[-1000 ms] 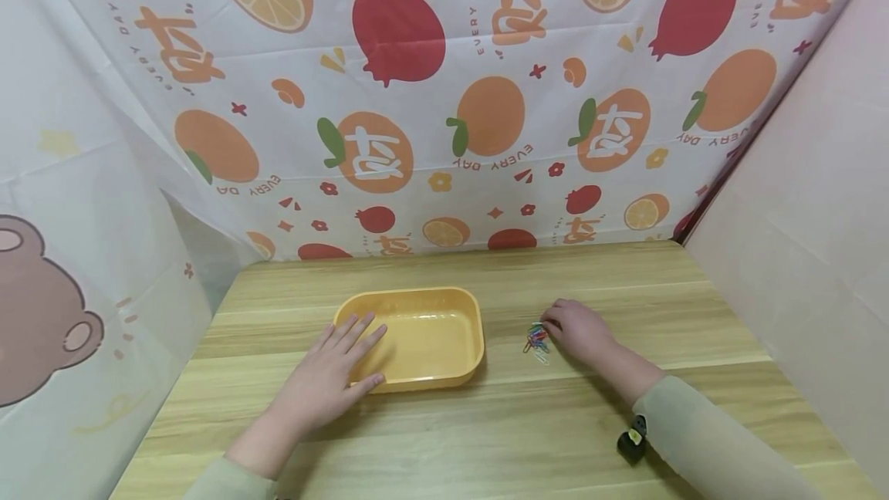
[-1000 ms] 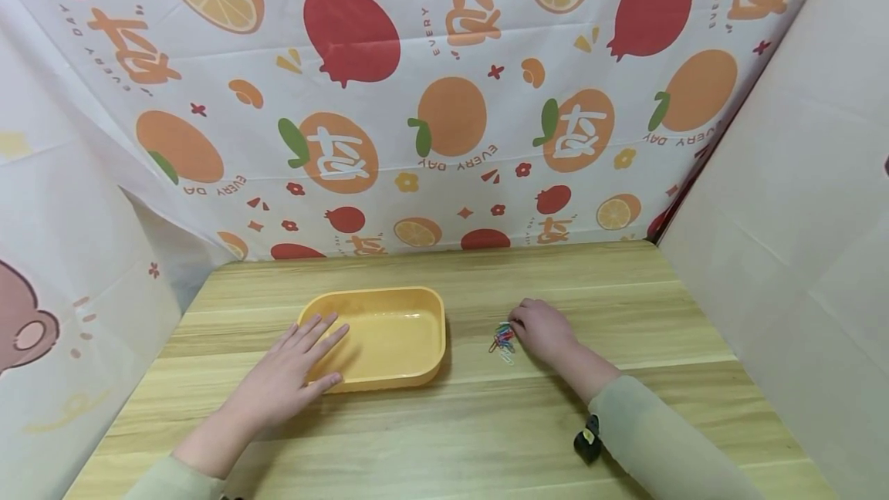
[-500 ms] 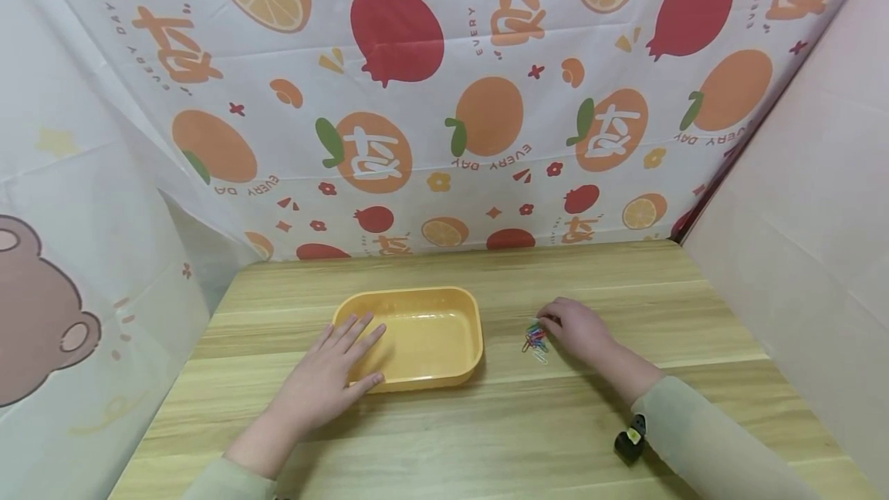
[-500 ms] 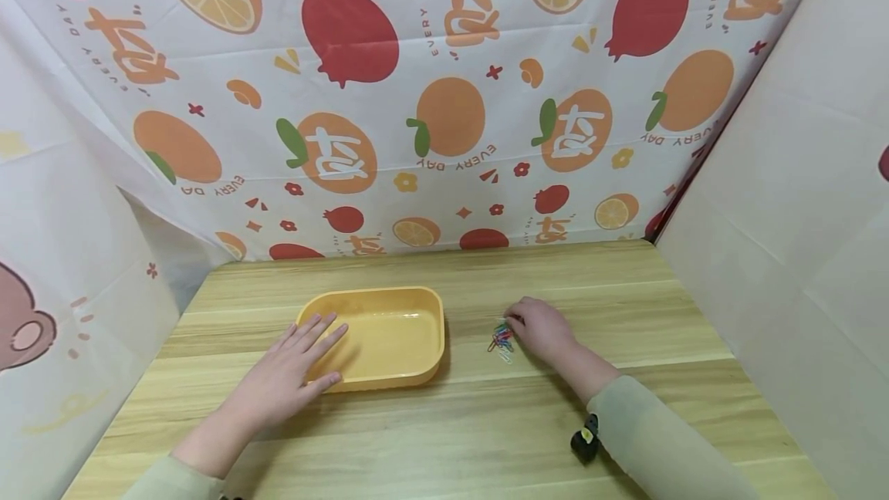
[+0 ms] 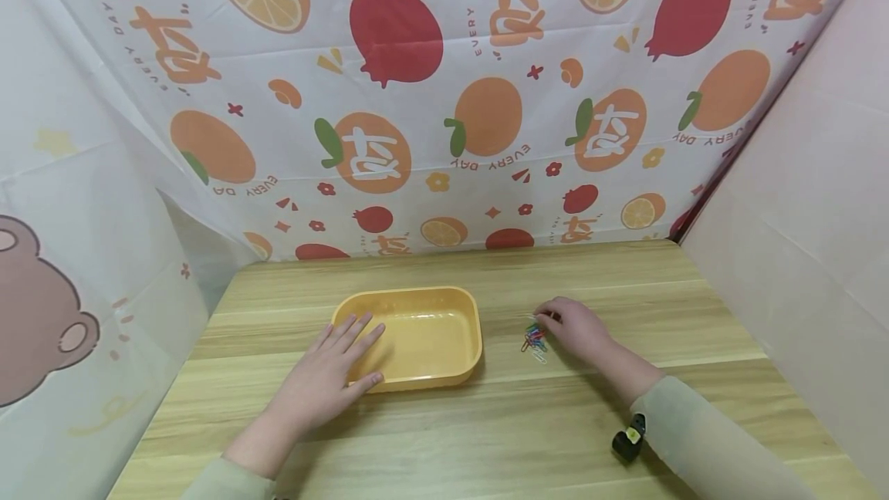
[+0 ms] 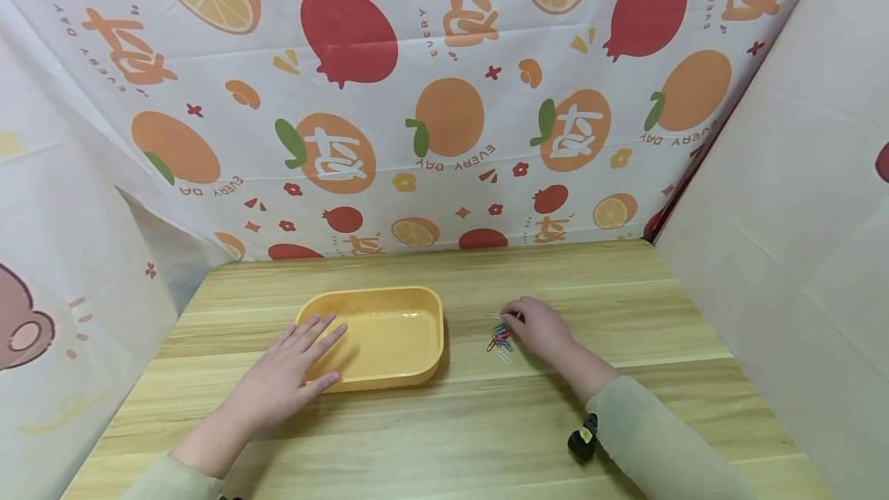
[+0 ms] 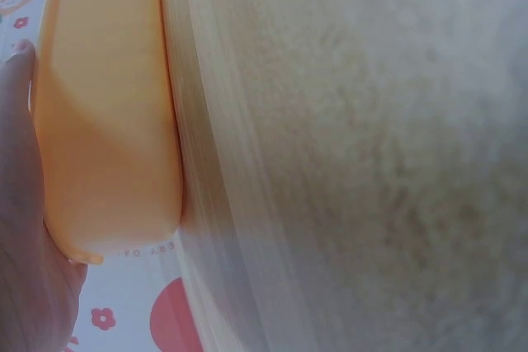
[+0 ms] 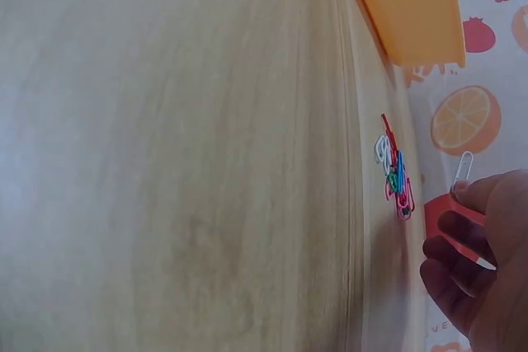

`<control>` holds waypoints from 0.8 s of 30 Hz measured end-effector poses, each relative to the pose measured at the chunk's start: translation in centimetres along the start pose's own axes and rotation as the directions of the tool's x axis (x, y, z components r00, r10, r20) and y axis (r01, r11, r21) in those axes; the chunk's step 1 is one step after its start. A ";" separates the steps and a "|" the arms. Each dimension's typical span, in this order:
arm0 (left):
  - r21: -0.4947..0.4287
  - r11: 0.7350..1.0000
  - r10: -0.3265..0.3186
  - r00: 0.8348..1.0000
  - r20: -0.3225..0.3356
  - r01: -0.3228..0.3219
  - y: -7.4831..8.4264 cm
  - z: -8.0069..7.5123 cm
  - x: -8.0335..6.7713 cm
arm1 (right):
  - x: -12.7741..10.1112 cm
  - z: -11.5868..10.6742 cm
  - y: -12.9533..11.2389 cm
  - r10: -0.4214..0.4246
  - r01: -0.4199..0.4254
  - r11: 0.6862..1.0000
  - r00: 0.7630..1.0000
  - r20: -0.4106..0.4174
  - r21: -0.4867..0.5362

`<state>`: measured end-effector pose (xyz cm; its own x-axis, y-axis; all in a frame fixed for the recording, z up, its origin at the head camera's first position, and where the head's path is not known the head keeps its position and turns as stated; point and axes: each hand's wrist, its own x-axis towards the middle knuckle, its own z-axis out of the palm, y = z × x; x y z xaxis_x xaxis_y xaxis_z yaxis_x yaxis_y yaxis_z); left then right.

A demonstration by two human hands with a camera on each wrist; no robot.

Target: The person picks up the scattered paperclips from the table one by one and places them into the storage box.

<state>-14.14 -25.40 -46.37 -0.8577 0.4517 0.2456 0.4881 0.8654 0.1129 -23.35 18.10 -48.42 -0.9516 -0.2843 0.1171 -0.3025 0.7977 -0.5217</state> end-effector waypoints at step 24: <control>0.015 1.000 -0.009 0.999 0.038 0.009 0.2 -0.2 0.0 | 1.7 0.2 -3.3 0.079 -0.104 0.942 0.993 0.089 0.318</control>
<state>-14.06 -25.28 -46.14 -0.8678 0.4516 0.2074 0.4781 0.8726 0.1005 -23.94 14.87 -46.66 -0.9638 -0.2667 -0.0003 -0.1691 0.6120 -0.7726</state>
